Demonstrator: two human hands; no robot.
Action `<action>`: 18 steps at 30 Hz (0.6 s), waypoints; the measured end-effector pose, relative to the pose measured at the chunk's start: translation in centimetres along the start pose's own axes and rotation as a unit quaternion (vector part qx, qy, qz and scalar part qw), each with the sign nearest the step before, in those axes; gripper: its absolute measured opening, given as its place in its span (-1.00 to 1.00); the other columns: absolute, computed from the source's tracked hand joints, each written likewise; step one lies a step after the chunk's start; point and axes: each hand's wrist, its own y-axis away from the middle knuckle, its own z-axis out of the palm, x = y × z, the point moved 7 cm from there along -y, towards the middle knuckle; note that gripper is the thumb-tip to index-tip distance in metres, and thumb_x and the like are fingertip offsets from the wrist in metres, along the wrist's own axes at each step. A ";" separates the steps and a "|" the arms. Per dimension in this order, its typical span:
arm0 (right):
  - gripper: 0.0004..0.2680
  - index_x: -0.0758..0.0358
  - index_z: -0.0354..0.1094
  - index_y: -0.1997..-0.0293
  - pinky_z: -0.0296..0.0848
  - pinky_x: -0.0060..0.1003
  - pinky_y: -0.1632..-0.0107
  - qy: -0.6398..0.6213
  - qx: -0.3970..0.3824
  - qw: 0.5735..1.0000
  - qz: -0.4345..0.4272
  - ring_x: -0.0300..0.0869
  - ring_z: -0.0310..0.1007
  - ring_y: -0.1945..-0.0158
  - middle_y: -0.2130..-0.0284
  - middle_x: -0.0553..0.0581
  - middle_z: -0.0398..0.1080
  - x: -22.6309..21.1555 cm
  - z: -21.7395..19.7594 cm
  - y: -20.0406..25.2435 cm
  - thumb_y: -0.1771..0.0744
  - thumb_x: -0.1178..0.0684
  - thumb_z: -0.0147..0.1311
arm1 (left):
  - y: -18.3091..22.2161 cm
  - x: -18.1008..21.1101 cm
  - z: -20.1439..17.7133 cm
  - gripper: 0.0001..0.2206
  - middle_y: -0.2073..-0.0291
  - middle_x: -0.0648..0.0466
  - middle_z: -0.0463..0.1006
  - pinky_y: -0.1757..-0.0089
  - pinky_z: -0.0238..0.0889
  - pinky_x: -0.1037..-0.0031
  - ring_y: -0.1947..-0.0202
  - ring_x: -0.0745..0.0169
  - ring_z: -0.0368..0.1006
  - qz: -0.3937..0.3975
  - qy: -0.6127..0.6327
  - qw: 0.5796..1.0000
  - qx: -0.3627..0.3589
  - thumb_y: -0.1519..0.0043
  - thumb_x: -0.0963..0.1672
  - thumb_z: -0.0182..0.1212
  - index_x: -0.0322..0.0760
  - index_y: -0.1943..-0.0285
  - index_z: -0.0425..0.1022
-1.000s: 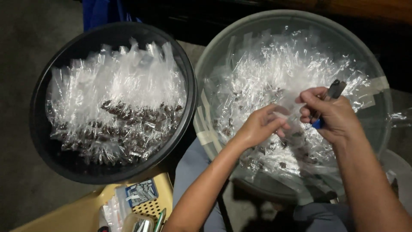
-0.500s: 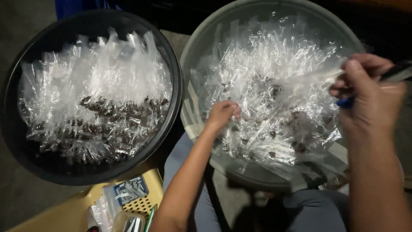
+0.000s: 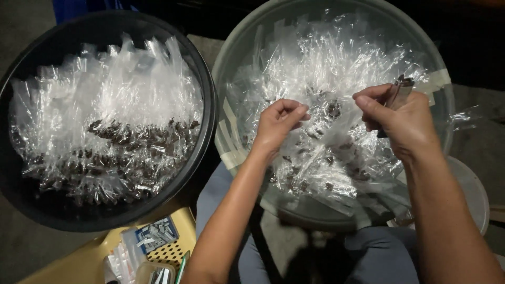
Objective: Sealing small plastic bags containing snacks using a lighter and sorting them into bins.
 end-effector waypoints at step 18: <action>-0.85 0.19 0.41 0.26 0.36 -0.44 0.47 -0.038 -0.054 0.996 -0.062 -0.26 0.38 0.53 0.48 0.08 0.44 -0.8 0.6 0.3 -0.28 0.08 0.36 | 1.7 4.0 4.8 -0.83 0.12 -0.14 0.67 -0.10 0.48 0.29 0.02 0.10 0.60 0.092 0.075 0.989 -0.085 -0.11 -0.20 0.40 -0.21 0.29 0.44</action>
